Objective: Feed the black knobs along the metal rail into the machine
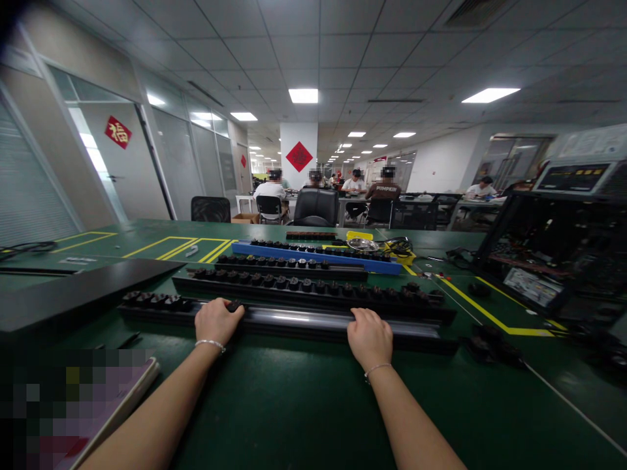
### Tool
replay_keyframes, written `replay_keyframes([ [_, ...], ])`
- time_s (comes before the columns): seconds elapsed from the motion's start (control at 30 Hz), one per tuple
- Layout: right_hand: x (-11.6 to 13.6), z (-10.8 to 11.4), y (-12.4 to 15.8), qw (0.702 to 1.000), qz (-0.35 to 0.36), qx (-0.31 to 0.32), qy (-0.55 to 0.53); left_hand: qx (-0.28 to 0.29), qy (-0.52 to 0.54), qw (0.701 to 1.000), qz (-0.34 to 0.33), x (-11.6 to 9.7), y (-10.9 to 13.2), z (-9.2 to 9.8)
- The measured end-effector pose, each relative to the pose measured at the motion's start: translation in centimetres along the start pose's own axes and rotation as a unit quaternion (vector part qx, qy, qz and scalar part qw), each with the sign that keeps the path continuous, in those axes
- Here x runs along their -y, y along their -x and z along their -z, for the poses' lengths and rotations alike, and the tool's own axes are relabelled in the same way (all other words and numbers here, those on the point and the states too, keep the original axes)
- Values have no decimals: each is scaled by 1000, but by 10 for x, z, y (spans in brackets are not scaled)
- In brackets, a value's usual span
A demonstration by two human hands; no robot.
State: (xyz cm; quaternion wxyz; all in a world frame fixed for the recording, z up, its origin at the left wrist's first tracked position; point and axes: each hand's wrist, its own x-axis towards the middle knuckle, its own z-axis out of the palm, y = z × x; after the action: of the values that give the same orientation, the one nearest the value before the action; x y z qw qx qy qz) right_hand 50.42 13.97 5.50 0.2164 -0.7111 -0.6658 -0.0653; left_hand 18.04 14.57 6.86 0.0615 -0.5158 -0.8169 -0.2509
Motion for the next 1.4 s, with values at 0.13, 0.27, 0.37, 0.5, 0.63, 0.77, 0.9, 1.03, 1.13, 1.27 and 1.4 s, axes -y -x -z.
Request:
replay_keyframes([
  [0.13,-1,-1,0,1000,3,-5,1,-3,-6,1000,-13,-1,1,-1],
  [0.27,-2,-3,0,1000,5,-7,7,4,-1,1000,-22,-2,2,-2],
  [0.37,-2,-3,0,1000,3,-8,3,2,1,1000,-27,-3,3,-2],
  [0.5,-1,-1,0,1000,1,-4,-3,0,2,999,-35,-4,4,-3],
  [0.63,-1,-1,0,1000,-1,-3,-3,1,6,999,-38,-5,4,-2],
  [0.77,-1,-1,0,1000,0,-3,-3,7,14,999,-42,-7,6,-2],
  [0.9,-1,-1,0,1000,-1,-5,-3,11,9,999,-47,-9,7,-2],
  [1.03,0,-1,1,1000,0,-8,-8,10,6,999,-50,-9,7,-3],
  [1.13,0,-1,1,1000,-1,-7,-9,5,6,999,-52,-8,7,-3],
  [1.27,-1,-2,1,1000,2,-10,-5,6,-1,998,-57,-8,6,-4],
  [1.4,-1,-2,0,1000,4,-9,-1,14,4,998,-62,-10,8,-4],
])
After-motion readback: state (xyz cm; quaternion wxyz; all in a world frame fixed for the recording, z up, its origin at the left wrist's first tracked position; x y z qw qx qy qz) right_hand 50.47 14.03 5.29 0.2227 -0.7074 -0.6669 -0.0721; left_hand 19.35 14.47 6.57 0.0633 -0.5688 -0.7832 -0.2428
